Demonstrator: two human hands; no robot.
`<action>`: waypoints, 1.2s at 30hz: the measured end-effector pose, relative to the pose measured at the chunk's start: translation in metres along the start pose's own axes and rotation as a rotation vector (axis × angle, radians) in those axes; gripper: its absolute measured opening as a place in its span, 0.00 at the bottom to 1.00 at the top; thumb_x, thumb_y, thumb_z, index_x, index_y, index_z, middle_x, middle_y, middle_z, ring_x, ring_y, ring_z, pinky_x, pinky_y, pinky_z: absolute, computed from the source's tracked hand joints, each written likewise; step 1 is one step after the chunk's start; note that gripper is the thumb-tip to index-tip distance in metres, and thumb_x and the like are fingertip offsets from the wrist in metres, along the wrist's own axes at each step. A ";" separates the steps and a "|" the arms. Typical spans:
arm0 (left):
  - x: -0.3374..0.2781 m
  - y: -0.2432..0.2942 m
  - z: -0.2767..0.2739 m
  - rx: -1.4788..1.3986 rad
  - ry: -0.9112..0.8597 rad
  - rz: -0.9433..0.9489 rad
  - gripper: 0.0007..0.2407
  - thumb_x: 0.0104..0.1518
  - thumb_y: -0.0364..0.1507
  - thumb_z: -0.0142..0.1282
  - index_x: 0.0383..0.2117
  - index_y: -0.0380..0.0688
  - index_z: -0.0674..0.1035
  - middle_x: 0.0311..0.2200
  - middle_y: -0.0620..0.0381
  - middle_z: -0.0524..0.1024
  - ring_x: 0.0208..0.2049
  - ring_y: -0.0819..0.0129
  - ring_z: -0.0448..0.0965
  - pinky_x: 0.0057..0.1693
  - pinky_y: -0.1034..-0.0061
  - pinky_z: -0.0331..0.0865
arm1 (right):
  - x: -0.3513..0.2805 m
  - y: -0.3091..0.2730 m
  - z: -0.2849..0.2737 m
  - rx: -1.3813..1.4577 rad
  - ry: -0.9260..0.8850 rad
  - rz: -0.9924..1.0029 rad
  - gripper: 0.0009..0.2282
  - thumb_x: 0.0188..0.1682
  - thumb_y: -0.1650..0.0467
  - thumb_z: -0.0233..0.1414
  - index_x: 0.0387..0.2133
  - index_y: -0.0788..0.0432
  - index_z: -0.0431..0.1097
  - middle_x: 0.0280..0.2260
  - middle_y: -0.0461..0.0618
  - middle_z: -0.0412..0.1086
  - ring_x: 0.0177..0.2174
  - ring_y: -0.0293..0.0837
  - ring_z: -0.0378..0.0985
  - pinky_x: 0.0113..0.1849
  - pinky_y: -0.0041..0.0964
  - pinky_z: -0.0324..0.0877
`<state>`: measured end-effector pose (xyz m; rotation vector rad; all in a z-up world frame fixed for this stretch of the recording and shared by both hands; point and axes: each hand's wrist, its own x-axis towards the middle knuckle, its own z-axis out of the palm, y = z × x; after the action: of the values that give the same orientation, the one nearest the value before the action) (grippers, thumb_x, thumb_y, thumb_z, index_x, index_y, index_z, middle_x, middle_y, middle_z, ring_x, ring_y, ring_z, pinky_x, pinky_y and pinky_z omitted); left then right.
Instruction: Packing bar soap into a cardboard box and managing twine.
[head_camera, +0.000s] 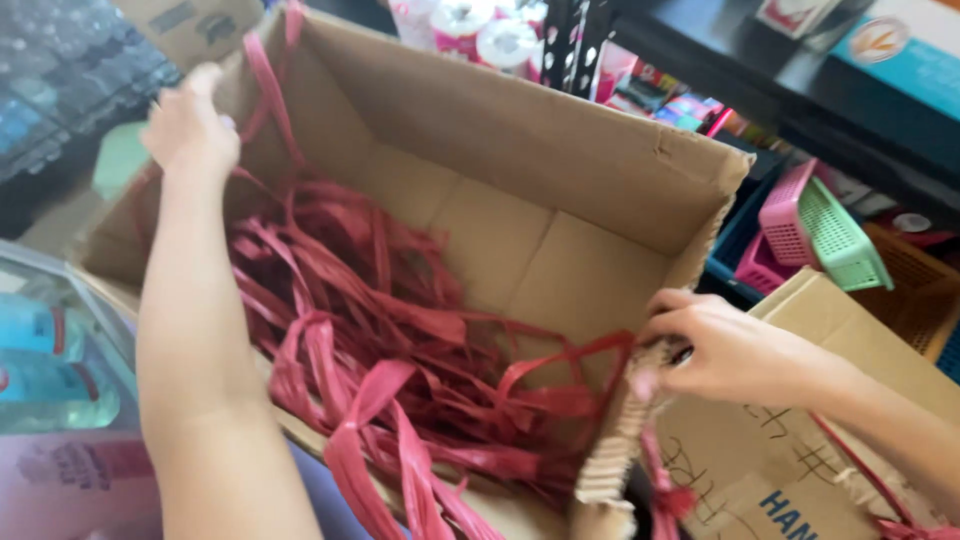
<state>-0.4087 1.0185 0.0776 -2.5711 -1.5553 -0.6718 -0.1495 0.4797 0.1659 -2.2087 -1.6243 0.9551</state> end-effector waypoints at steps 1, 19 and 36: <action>0.004 -0.005 0.000 0.003 -0.007 -0.007 0.25 0.50 0.25 0.66 0.57 0.63 0.78 0.46 0.39 0.78 0.47 0.39 0.77 0.51 0.47 0.69 | 0.008 0.022 0.019 0.000 -0.010 -0.001 0.21 0.34 0.59 0.66 0.37 0.61 0.79 0.43 0.54 0.74 0.42 0.54 0.78 0.42 0.45 0.73; -0.091 0.028 0.092 -0.250 0.161 0.354 0.20 0.49 0.18 0.54 0.48 0.51 0.81 0.34 0.40 0.80 0.36 0.40 0.81 0.42 0.52 0.73 | 0.099 0.074 0.184 -0.769 -0.270 -0.266 0.03 0.46 0.69 0.53 0.30 0.54 0.73 0.40 0.53 0.74 0.44 0.54 0.77 0.42 0.49 0.71; -0.304 0.126 0.316 -0.106 -0.351 0.327 0.20 0.53 0.21 0.54 0.50 0.64 0.78 0.36 0.49 0.78 0.38 0.49 0.80 0.49 0.56 0.72 | 0.189 0.125 0.231 -0.602 0.106 -0.071 0.33 0.38 0.69 0.61 0.61 0.53 0.60 0.59 0.58 0.60 0.56 0.58 0.64 0.49 0.52 0.66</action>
<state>-0.3162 0.7908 -0.3065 -3.0534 -1.1439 -0.2892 -0.1669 0.5659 -0.1454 -2.4765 -2.1267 0.3396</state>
